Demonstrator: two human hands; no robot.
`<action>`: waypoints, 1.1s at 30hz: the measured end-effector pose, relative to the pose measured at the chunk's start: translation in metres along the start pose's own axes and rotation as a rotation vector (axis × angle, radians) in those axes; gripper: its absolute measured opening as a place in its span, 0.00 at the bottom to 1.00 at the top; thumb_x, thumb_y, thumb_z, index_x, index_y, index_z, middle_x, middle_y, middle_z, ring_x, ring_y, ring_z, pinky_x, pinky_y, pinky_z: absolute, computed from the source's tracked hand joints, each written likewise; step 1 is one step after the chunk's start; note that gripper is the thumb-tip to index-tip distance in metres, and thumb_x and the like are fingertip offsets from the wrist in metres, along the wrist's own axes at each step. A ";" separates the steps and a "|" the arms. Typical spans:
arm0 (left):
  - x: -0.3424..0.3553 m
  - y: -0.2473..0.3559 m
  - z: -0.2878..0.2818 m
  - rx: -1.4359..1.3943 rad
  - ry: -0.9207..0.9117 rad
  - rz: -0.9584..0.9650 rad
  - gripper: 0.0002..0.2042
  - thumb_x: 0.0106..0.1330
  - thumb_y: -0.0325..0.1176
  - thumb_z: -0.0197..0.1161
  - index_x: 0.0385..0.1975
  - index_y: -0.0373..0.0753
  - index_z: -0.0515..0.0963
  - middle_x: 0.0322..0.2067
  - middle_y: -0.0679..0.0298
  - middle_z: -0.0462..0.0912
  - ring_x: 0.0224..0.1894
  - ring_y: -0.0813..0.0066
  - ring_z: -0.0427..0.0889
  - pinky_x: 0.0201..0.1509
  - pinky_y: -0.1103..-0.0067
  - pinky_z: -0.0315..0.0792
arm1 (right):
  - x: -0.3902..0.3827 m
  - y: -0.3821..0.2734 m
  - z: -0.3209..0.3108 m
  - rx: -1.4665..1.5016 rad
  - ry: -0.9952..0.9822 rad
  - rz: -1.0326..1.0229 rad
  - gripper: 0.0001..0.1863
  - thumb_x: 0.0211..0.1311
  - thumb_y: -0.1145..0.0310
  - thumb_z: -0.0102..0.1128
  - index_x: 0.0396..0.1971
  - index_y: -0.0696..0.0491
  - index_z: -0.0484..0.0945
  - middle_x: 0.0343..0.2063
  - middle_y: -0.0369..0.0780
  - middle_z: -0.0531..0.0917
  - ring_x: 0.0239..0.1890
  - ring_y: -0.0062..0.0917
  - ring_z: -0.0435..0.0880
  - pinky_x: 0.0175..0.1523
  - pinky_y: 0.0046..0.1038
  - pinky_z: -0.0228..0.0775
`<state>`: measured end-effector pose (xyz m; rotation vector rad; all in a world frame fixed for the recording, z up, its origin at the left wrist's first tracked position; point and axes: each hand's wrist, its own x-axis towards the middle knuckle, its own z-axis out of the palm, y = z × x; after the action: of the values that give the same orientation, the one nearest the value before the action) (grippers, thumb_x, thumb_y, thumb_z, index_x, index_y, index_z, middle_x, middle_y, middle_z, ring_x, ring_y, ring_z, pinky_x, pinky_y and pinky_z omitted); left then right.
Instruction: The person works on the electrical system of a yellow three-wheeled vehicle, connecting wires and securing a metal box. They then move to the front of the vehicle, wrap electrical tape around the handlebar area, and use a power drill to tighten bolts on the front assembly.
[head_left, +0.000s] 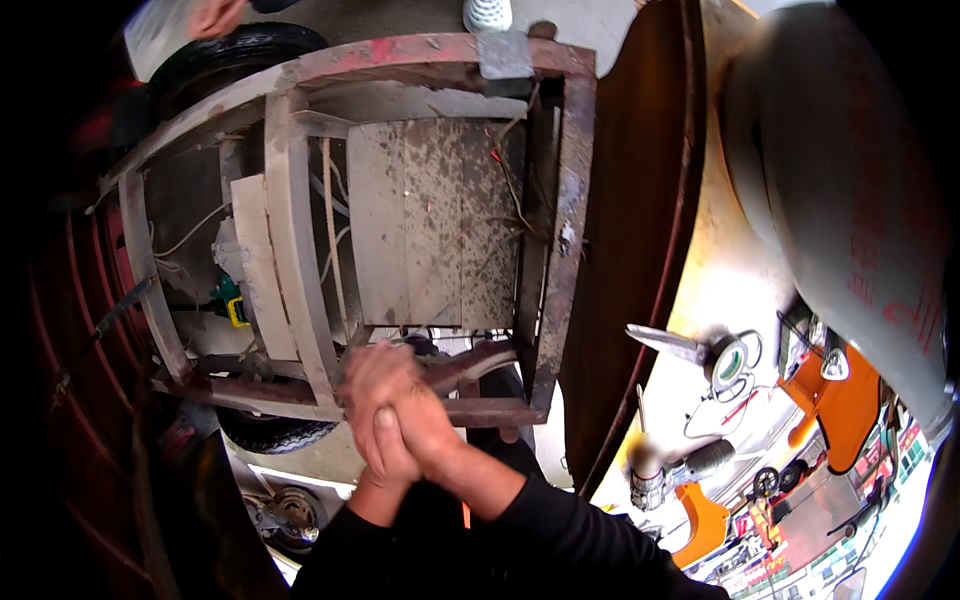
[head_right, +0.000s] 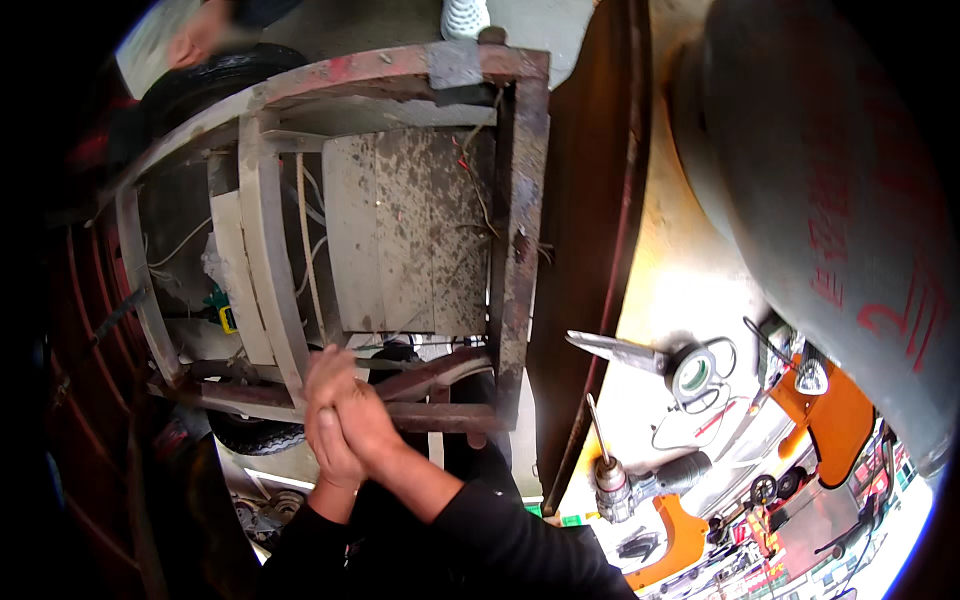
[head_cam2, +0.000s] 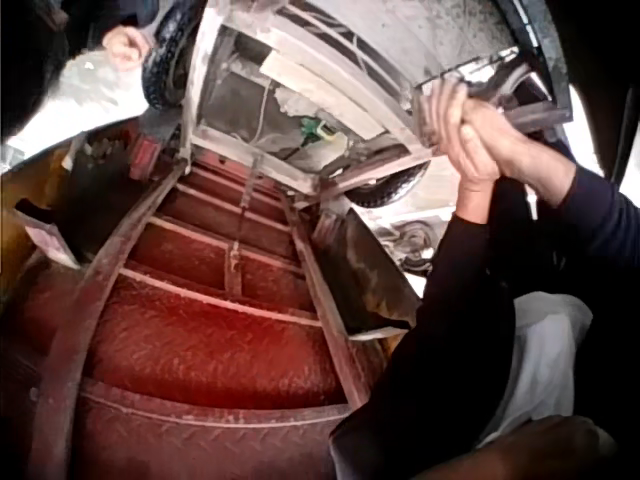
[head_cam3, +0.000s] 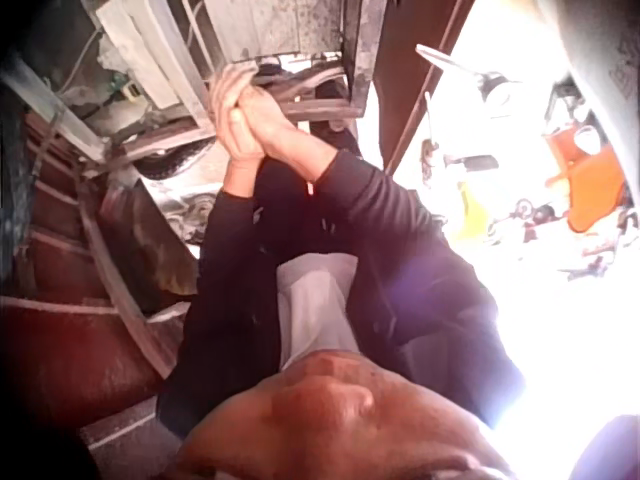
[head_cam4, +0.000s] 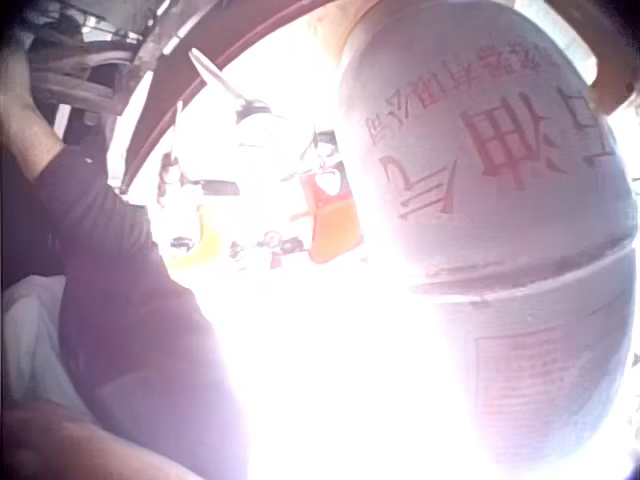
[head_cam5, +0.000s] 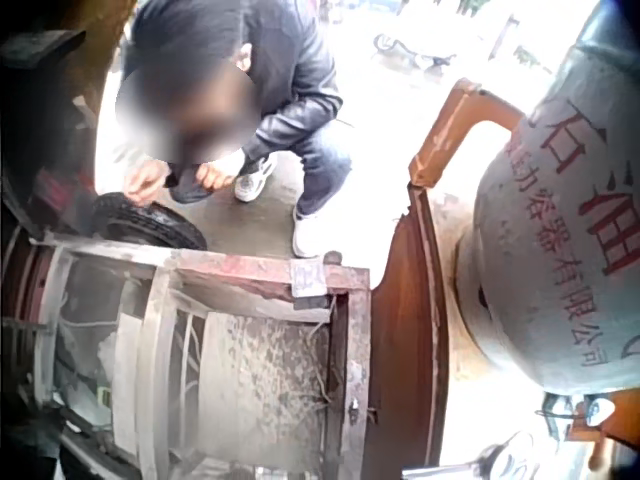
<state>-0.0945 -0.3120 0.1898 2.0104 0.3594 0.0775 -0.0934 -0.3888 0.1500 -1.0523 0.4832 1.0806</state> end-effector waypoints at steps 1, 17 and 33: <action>-0.010 -0.029 -0.010 0.162 -0.080 -0.017 0.18 0.70 0.38 0.46 0.51 0.36 0.75 0.49 0.52 0.80 0.60 0.56 0.73 0.70 0.61 0.55 | -0.018 -0.051 0.029 0.310 0.256 0.434 0.27 0.73 0.48 0.44 0.56 0.57 0.72 0.53 0.49 0.77 0.57 0.33 0.75 0.63 0.26 0.63; -0.127 -0.017 -0.023 0.574 -0.474 -0.434 0.25 0.74 0.42 0.48 0.14 0.34 0.72 0.20 0.53 0.76 0.28 0.53 0.75 0.40 0.63 0.66 | -0.388 -0.155 -0.195 -0.877 1.033 0.116 0.05 0.62 0.79 0.53 0.37 0.61 0.75 0.24 0.37 0.76 0.28 0.18 0.73 0.38 0.21 0.67; -0.101 0.096 0.081 0.314 -0.425 -0.337 0.08 0.67 0.33 0.58 0.37 0.35 0.74 0.36 0.54 0.79 0.38 0.54 0.79 0.42 0.66 0.73 | -0.459 0.007 -0.292 -1.023 1.302 -0.150 0.13 0.65 0.66 0.51 0.42 0.58 0.78 0.31 0.44 0.80 0.36 0.38 0.77 0.46 0.36 0.67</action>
<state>-0.1528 -0.4510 0.2487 2.1736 0.4491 -0.6426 -0.2539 -0.8628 0.3639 -2.6588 0.8559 0.3004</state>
